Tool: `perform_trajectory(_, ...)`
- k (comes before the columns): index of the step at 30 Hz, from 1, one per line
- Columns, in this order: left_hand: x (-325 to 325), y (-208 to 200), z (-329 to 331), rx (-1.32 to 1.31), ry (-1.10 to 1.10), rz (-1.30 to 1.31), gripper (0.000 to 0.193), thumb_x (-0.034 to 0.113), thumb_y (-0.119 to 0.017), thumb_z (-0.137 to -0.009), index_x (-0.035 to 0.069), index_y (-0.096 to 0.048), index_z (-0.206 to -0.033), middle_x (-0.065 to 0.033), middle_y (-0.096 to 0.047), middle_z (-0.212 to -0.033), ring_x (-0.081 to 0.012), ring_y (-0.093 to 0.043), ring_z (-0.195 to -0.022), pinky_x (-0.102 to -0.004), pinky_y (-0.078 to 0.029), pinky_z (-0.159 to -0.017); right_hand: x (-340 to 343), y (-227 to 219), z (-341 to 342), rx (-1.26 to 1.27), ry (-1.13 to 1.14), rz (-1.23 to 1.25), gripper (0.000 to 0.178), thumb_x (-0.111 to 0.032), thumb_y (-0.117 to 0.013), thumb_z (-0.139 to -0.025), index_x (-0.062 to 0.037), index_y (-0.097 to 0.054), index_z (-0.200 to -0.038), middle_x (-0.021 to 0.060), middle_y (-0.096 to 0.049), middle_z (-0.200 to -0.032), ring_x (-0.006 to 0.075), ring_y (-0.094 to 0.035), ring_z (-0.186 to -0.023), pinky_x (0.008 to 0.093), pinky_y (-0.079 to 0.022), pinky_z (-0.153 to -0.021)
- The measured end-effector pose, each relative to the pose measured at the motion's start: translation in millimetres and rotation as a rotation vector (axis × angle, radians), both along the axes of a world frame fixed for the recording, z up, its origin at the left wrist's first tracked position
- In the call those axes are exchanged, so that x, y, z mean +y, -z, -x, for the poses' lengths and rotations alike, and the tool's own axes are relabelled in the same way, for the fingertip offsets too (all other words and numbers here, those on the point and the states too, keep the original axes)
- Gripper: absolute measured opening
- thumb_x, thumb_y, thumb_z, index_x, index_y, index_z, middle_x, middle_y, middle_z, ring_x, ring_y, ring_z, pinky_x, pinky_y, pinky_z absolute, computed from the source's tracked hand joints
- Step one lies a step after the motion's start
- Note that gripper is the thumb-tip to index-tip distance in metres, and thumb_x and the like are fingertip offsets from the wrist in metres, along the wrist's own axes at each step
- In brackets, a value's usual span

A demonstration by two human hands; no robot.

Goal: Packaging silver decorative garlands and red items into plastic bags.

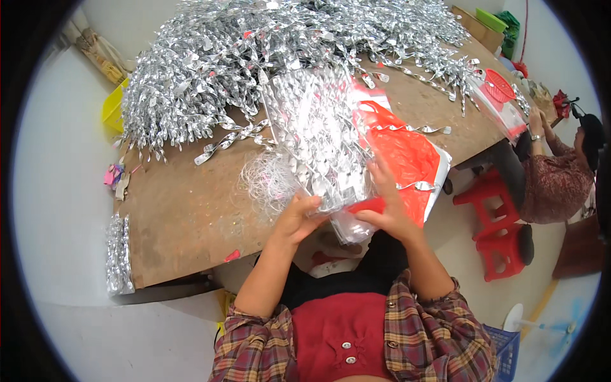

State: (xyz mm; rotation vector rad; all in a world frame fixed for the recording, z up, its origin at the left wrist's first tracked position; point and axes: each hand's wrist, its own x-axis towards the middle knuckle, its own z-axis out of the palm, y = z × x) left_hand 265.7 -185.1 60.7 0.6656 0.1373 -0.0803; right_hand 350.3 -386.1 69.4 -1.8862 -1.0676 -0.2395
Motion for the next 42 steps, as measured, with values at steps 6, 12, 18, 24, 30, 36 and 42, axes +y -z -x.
perform_trajectory(6, 19.1, 9.5, 13.7, -0.192, 0.159, -0.230, 0.078, 0.017, -0.073, -0.069, 0.005, -0.034, -0.136, -0.0106, -0.051, -0.128, -0.0261, -0.052, -0.117, -0.0431, -0.038, -0.101, -21.0, -2.9, -3.4, 1.064, -0.426, -0.496, 0.073, -0.019, -0.063, -0.086, -0.0086, -0.022, -0.145, 0.0108, -0.050, -0.128, 0.0096, -0.050, -0.082, 0.0246, -0.042, -0.081)
perform_trajectory(12, -26.5, -18.8, 31.8, -0.220, 0.066, 0.322, 0.085, 0.021, -0.072, -0.073, 0.008, -0.024, -0.142, -0.0097, -0.041, -0.136, -0.0255, -0.039, -0.126, -0.0422, -0.031, -0.107, -6.0, -13.0, 16.5, 1.204, -0.186, -0.944, 0.046, -0.009, -0.056, -0.090, -0.0067, -0.036, -0.132, 0.0063, -0.057, -0.113, 0.0135, -0.055, -0.097, 0.0306, -0.045, -0.087)
perform_trajectory(18, -54.1, -2.0, 32.6, -0.282, -0.103, -0.032, 0.060, 0.015, -0.064, -0.084, 0.008, -0.034, -0.135, -0.0071, -0.048, -0.129, -0.0200, -0.047, -0.119, -0.0390, -0.037, -0.103, 9.0, -2.7, 34.1, 0.962, -0.092, -0.661, 0.051, -0.007, -0.058, -0.087, -0.0060, -0.033, -0.132, 0.0098, -0.058, -0.104, 0.0125, -0.054, -0.089, 0.0273, -0.044, -0.077)
perform_trajectory(24, -50.1, -2.4, 36.4, -0.062, -0.226, 0.070, 0.041, 0.013, -0.063, -0.085, 0.008, -0.049, -0.123, -0.0040, -0.058, -0.117, -0.0159, -0.056, -0.107, -0.0343, -0.047, -0.089, 21.1, 7.2, 54.9, 0.843, -0.133, -0.625, 0.052, -0.003, -0.056, -0.087, -0.0078, -0.031, -0.132, 0.0098, -0.057, -0.103, 0.0127, -0.055, -0.089, 0.0257, -0.044, -0.080)
perform_trajectory(30, 7.4, 8.9, 61.6, -0.082, -0.121, -0.155, 0.059, 0.011, -0.068, -0.077, 0.001, -0.044, -0.130, -0.0080, -0.058, -0.119, -0.0204, -0.056, -0.109, -0.0359, -0.042, -0.096, -31.2, -26.0, 5.8, 1.073, -0.207, -0.935, 0.058, -0.016, -0.056, -0.091, -0.0066, -0.027, -0.140, 0.0137, -0.052, -0.122, 0.0185, -0.054, -0.098, 0.0292, -0.045, -0.083)
perform_trajectory(36, 67.8, -19.1, 82.8, -0.050, 0.075, -0.535, 0.056, 0.008, -0.068, -0.074, 0.001, -0.048, -0.126, -0.0074, -0.059, -0.115, -0.0152, -0.057, -0.102, -0.0316, -0.046, -0.088, -87.8, -45.7, -8.9, 1.168, -0.389, -0.717, 0.075, -0.031, -0.064, -0.082, -0.0013, -0.028, -0.140, 0.0157, -0.046, -0.133, 0.0288, -0.048, -0.119, 0.0404, -0.037, -0.102)
perform_trajectory(42, 56.4, -38.9, 54.6, -0.278, -0.126, 0.127, 0.072, 0.015, -0.070, -0.076, 0.008, -0.034, -0.138, -0.0059, -0.054, -0.123, -0.0231, -0.053, -0.113, -0.0407, -0.042, -0.097, -79.6, 4.3, 19.6, 1.100, -0.177, -0.596, 0.058, -0.007, -0.058, -0.075, 0.0031, -0.040, -0.129, 0.0119, -0.053, -0.122, 0.0225, -0.055, -0.109, 0.0375, -0.044, -0.094)
